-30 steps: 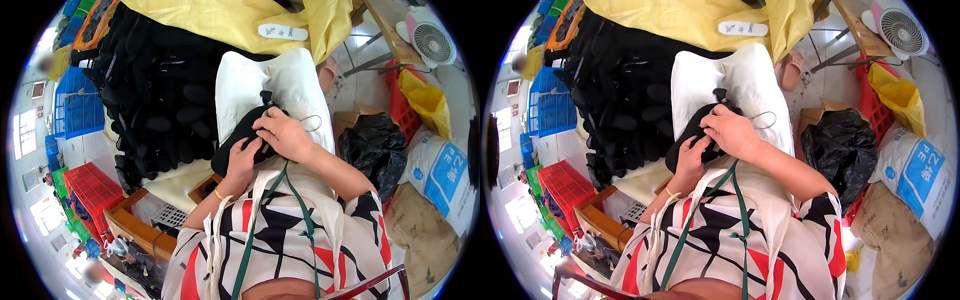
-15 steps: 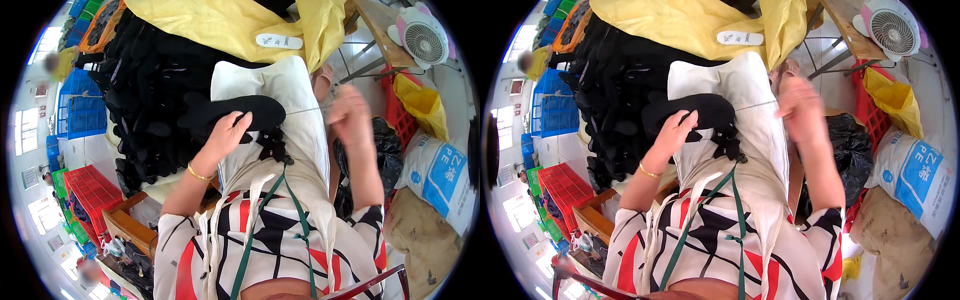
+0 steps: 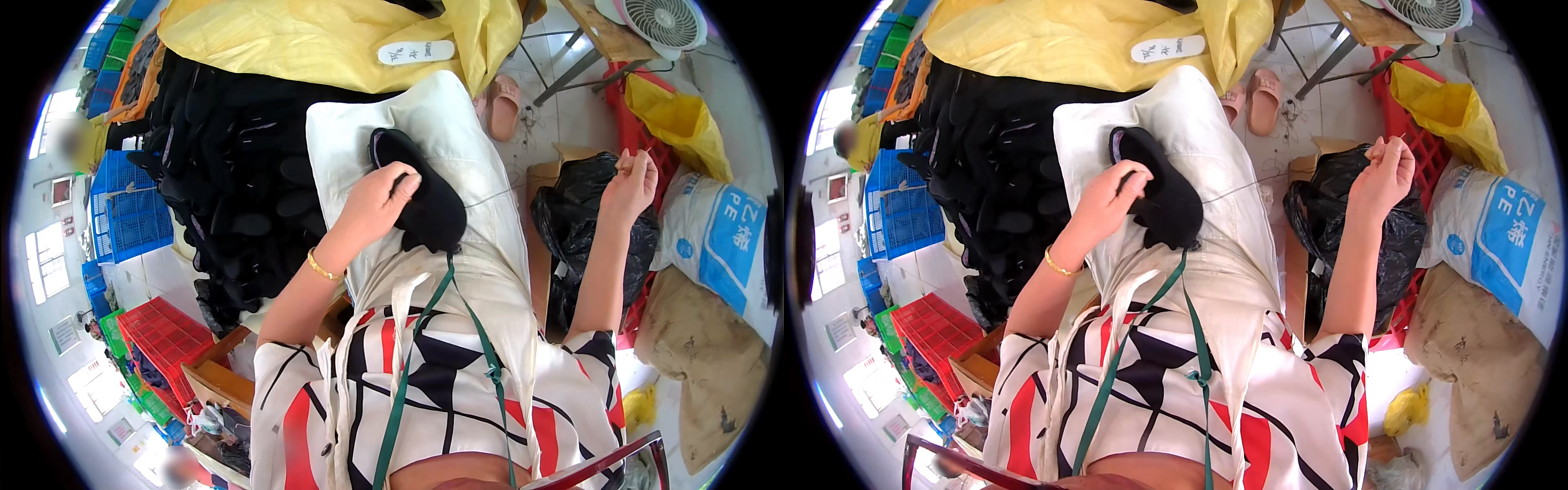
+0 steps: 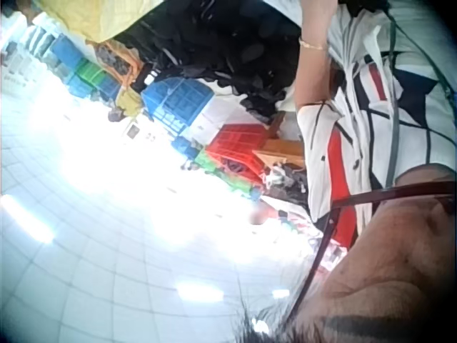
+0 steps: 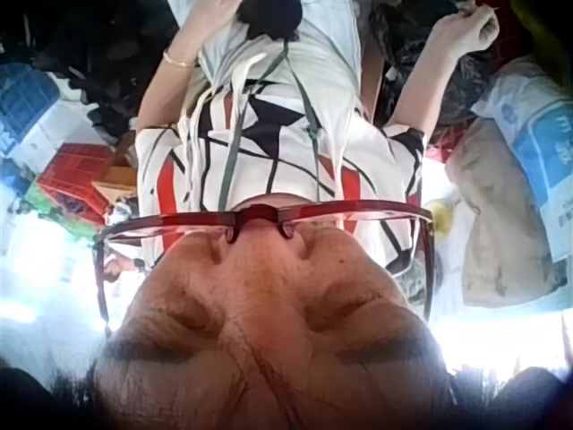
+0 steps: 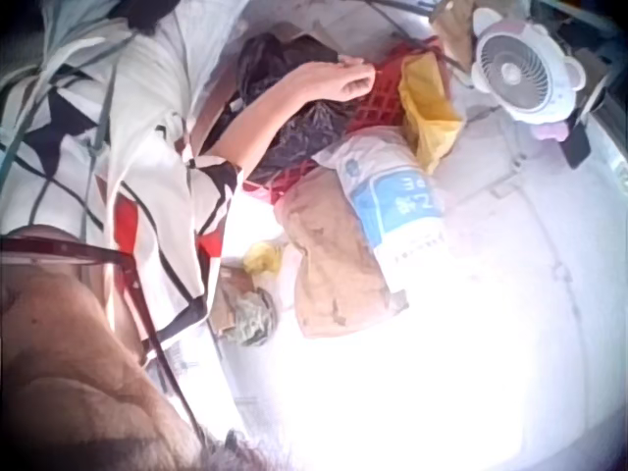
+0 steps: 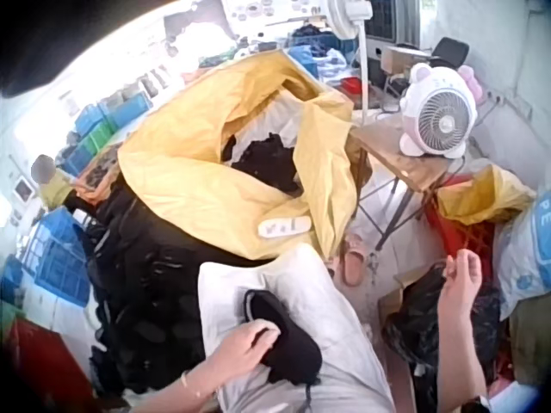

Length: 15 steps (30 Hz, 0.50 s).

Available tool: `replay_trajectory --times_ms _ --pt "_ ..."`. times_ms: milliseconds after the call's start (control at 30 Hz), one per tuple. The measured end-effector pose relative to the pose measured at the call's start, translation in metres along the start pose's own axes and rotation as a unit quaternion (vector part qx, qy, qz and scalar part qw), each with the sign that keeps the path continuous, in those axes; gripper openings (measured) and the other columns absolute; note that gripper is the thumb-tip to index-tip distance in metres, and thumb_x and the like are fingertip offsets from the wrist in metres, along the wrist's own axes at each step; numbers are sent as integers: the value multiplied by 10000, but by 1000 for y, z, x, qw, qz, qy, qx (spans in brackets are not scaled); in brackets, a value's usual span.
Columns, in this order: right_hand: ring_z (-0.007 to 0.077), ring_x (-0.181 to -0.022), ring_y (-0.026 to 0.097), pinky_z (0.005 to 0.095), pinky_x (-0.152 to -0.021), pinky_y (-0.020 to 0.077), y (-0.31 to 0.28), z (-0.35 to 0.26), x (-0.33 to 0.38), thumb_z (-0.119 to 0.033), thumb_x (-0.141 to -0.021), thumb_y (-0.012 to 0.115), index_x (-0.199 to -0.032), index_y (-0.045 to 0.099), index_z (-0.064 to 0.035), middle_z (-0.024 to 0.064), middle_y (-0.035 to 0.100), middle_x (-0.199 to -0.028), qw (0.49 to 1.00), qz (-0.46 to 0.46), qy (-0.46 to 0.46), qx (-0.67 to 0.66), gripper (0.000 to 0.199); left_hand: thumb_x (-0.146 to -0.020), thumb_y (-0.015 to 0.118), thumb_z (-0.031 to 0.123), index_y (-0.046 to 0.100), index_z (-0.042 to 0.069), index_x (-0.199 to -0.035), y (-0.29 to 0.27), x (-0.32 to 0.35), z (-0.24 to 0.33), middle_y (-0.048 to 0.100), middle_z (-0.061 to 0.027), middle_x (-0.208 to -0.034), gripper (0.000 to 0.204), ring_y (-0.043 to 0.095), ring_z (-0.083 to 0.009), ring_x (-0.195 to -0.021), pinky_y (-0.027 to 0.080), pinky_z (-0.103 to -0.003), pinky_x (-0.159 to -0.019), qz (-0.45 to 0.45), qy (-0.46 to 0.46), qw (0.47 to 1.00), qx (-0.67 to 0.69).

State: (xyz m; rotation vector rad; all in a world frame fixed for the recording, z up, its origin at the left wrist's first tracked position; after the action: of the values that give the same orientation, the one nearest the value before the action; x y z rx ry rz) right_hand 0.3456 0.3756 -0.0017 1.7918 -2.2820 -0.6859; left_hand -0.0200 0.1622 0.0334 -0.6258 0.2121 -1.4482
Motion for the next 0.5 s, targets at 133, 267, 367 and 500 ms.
replay_trajectory --times_ms 133,267,367,500 --pt "111 -700 536 258 -705 467 -6 7 -1 -116 -993 611 -968 571 -11 29 588 -741 998 5 -23 51 115 -1016 568 234 629 37 -1041 13 13 -18 585 -3 -799 207 537 -72 -727 444 -227 -670 -38 -79 971 224" --pt "99 -683 540 240 -677 458 -26 5 -4 -125 -993 614 -973 581 -5 29 598 -737 991 22 -39 122 126 -876 724 70 598 76 -1077 21 23 -24 525 49 -811 238 486 -45 -736 417 -212 -659 -91 -128 939 306" --pt "90 -673 542 230 -674 453 -44 2 -7 -130 -995 612 -971 580 -6 29 604 -733 985 36 -48 162 130 -823 768 30 583 73 -1063 24 25 -37 524 51 -828 306 502 -40 -765 442 -205 -684 -95 -126 944 291" --pt "69 -680 529 212 -650 435 -67 -18 -14 -150 -1002 609 -965 574 -13 14 594 -747 945 56 -113 301 147 -835 771 49 599 43 -1041 29 24 -47 580 34 -852 268 536 -48 -768 472 -213 -697 -46 -111 968 219"
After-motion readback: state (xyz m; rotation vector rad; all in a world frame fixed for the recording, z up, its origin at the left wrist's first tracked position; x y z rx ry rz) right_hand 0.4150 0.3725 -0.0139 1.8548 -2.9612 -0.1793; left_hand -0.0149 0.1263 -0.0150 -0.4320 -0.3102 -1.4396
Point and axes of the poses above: each hand's wrist, its own x-axis away from the middle knuckle, its own y-axis out of the palm, z = x × y, the point moved 4 cm from there along -x, towards the middle knuckle
